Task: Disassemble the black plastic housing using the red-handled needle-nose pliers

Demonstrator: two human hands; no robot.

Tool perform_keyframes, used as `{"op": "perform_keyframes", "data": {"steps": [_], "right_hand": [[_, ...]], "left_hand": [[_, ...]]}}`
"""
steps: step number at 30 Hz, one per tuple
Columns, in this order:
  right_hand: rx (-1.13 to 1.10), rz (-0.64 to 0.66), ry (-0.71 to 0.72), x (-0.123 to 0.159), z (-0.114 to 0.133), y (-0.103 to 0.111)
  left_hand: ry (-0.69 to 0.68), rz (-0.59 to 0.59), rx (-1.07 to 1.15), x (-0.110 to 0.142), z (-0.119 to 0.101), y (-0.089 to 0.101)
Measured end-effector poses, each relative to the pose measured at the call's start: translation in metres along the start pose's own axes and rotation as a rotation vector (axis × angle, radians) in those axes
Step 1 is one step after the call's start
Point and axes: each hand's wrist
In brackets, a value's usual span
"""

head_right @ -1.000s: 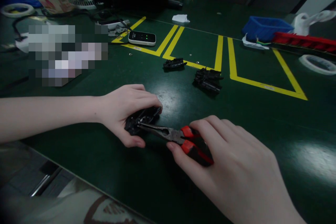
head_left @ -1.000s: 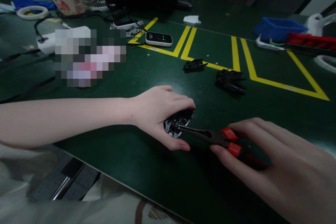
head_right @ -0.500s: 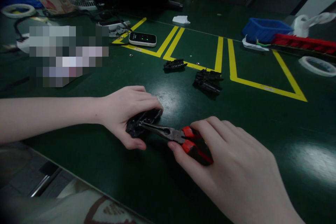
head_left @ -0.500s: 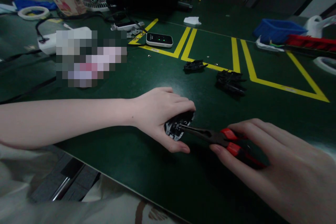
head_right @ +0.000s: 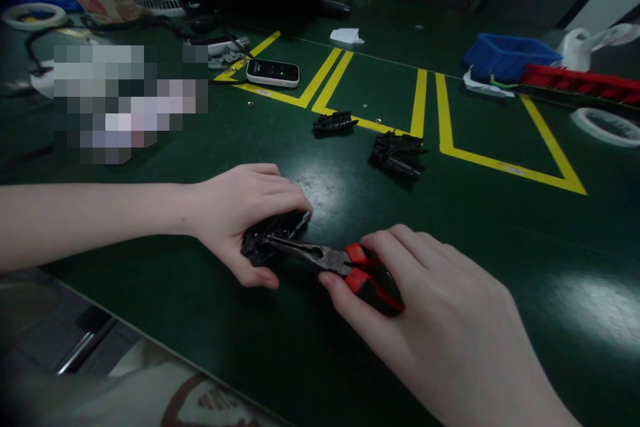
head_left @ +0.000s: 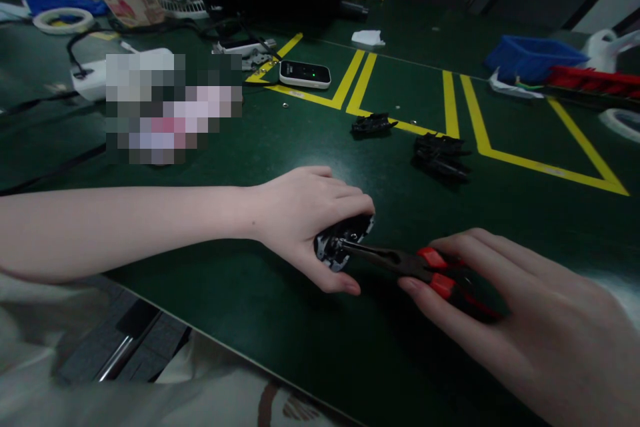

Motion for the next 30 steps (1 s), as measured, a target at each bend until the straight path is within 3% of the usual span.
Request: {"op": "perform_keyframes", "data": {"steps": [11,21,30], "right_hand": [[0.154,-0.021,0.134,-0.002,0.003,0.002],[0.199,-0.031,0.177,-0.004,-0.002,-0.010],[0.047,0.006,0.135,-0.007,-0.006,-0.017]], "left_hand": [[0.000,0.001,0.042,0.000,0.001,0.000],[0.014,-0.006,0.113,-0.001,0.003,0.000],[-0.005,-0.036,0.115,0.000,0.006,0.000]]}}
Point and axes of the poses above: each hand's wrist, its own x-axis away from the middle knuckle, its own y-axis out of the back of the hand, z = x × y, and after that the axes turned 4 degrees about -x, right-handed
